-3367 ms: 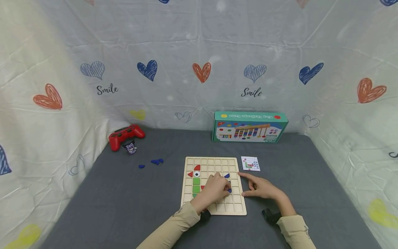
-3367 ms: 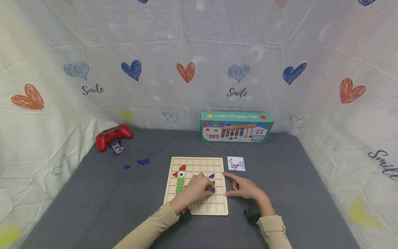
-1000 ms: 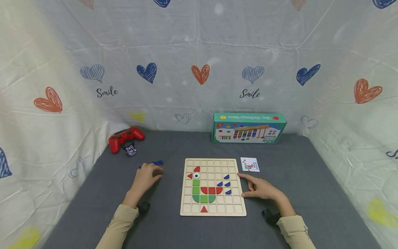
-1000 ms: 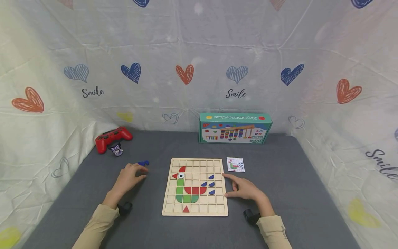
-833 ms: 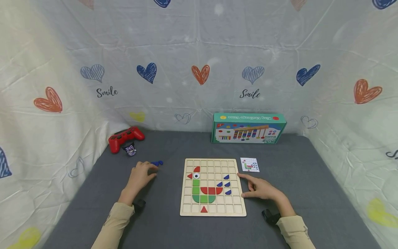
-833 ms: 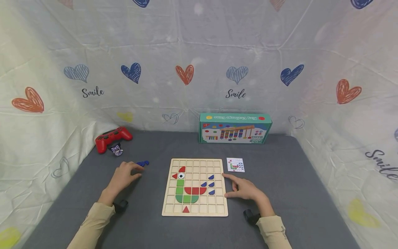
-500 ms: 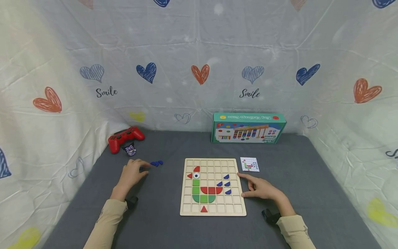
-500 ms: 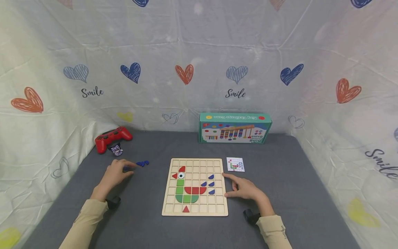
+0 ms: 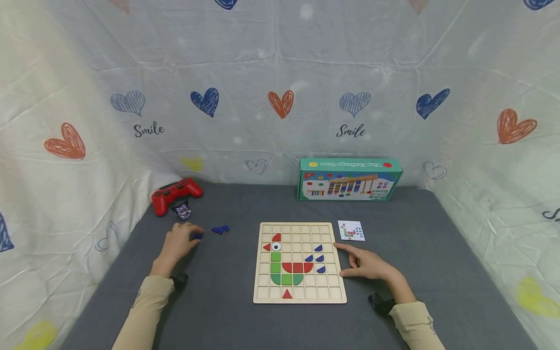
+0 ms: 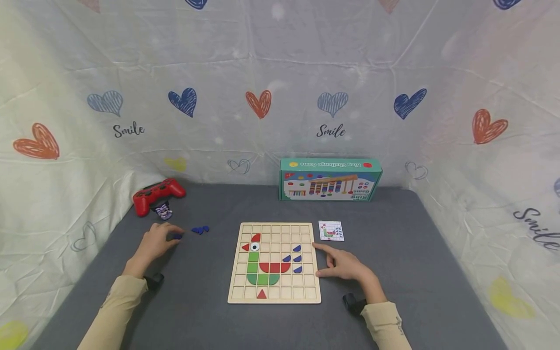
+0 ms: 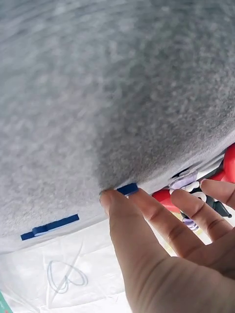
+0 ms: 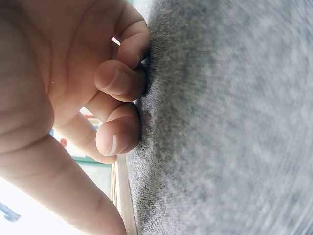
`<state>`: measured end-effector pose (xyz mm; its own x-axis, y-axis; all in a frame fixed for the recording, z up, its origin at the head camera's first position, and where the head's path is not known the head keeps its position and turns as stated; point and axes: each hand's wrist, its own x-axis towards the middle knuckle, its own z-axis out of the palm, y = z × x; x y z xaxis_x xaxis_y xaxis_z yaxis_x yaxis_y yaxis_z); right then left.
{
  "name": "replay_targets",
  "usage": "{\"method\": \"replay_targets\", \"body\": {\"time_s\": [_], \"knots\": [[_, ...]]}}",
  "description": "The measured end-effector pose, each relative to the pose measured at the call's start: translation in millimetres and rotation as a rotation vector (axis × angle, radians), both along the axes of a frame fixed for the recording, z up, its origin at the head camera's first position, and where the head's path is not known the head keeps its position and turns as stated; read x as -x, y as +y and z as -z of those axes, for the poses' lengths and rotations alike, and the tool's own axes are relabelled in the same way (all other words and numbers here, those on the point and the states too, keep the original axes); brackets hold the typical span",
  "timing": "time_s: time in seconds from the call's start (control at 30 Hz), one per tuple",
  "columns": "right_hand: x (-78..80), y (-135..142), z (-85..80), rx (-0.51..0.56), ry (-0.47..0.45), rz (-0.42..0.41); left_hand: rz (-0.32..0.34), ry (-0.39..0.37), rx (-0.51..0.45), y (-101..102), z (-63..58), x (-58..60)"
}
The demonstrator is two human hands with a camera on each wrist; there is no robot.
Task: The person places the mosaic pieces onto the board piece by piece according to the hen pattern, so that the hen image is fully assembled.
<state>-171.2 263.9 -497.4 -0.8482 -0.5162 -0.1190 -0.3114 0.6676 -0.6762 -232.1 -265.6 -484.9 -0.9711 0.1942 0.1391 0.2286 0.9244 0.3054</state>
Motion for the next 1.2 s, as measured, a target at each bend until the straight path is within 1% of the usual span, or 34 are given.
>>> {"method": "replay_targets", "body": {"time_s": [0.17, 0.4, 0.53, 0.7, 0.97, 1.2], "knots": [[0.2, -0.1, -1.0, -0.008, 0.011, 0.000, -0.009, -0.014, 0.001, -3.1, -0.1, 1.5], [0.2, -1.1, -2.9, -0.004, 0.009, -0.002, -0.022, -0.011, 0.009, -3.3, -0.9, 2.7], [0.1, -1.6, -3.0, -0.002, 0.008, 0.001, -0.025, -0.013, 0.005, -2.4, -1.4, 1.2], [-0.2, -1.4, -2.2, -0.007, 0.008, 0.009, -0.009, 0.015, 0.001, 0.7, -1.2, -1.9], [-1.1, -0.9, -1.7, -0.011, 0.005, 0.008, 0.009, 0.030, -0.009, 13.3, -1.6, -4.5], [-0.9, -0.2, -0.8, -0.015, 0.010, 0.006, 0.026, 0.029, -0.031, 31.3, -6.8, -5.4]]}}
